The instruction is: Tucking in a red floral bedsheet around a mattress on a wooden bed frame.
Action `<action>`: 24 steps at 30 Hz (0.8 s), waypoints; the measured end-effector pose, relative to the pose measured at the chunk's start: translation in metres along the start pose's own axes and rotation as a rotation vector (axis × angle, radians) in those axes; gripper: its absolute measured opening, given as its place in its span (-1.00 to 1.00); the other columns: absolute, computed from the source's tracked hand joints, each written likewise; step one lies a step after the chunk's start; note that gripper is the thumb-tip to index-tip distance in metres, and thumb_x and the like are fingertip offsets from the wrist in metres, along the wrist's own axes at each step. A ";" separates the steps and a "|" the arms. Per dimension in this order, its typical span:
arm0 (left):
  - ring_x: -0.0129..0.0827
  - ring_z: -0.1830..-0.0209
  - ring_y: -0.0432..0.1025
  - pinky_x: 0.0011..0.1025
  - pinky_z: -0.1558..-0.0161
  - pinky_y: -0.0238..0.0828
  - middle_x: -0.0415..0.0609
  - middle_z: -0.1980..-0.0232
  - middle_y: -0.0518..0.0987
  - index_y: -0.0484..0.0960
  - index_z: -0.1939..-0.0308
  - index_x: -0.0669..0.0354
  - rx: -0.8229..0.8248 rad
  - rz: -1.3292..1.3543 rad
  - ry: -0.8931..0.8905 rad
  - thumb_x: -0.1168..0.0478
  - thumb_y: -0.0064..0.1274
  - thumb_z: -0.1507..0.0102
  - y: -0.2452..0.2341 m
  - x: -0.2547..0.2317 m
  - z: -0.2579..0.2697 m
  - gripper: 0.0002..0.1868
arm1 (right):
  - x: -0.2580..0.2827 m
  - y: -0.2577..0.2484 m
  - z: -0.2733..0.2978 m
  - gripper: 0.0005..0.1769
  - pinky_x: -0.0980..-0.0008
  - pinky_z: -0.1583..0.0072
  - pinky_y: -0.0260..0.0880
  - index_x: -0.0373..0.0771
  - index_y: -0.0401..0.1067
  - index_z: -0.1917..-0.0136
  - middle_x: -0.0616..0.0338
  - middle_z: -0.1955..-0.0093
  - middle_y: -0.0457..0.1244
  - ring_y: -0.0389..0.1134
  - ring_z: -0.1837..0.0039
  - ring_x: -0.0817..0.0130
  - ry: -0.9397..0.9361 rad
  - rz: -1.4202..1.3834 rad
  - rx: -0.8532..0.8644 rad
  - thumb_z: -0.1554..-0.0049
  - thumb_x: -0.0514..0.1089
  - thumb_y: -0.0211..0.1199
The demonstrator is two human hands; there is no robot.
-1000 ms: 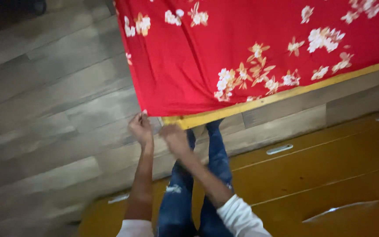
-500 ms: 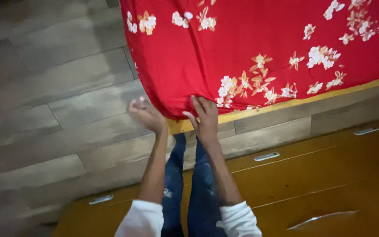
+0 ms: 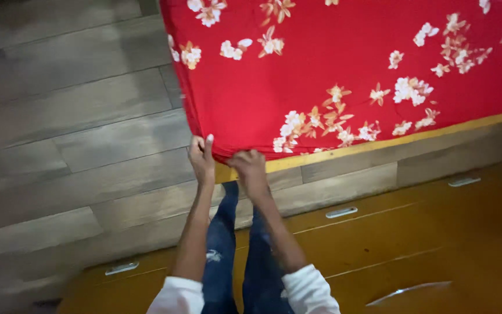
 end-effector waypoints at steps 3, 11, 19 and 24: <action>-0.33 0.25 0.18 -0.30 0.15 0.21 -0.07 0.25 0.23 0.31 0.22 0.22 -0.165 0.025 -0.063 -0.09 0.07 -0.45 0.035 0.031 0.007 -0.54 | 0.001 0.012 0.004 -0.82 0.09 -0.10 0.26 -0.08 0.60 0.12 0.13 0.12 0.35 0.34 0.00 0.08 -0.070 0.262 0.051 0.04 -0.21 0.34; -0.24 -0.24 0.27 -0.21 -0.13 0.32 -0.02 -0.34 0.27 0.13 -0.40 0.14 -0.258 0.511 -0.732 -0.40 -0.01 -0.22 0.050 -0.018 0.063 -0.08 | -0.065 0.058 0.085 -0.62 0.22 -0.29 0.24 -0.37 0.34 -0.27 -0.10 -0.20 0.24 0.24 -0.23 0.10 0.884 -0.824 -0.532 -0.37 -0.02 0.09; 0.06 -0.36 0.36 -0.05 -0.28 0.33 0.23 -0.42 0.43 0.27 -0.48 0.40 -0.146 0.963 -1.126 -0.70 -0.15 -0.06 0.030 0.042 0.022 0.32 | -0.065 0.056 0.064 -0.26 -0.20 -0.48 0.03 -0.50 0.24 -0.39 -0.42 -0.38 0.14 0.10 -0.45 -0.38 0.378 0.235 0.154 -0.29 0.23 0.09; -0.22 -0.25 0.37 -0.14 -0.20 0.32 -0.10 -0.38 0.43 0.28 -0.55 0.10 0.062 1.150 -0.801 -0.52 -0.04 -0.25 0.050 0.042 0.028 0.02 | -0.096 0.069 0.048 -0.29 -0.21 -0.44 0.04 -0.25 0.32 -0.43 -0.24 -0.46 0.14 0.10 -0.49 -0.26 0.093 0.429 0.107 -0.15 0.20 0.22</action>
Point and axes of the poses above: each hand's wrist, its own z-axis away from the middle knuckle, its own y-axis out of the palm, x = y × z, the point moved 1 cm from there along -z, towards the middle knuckle
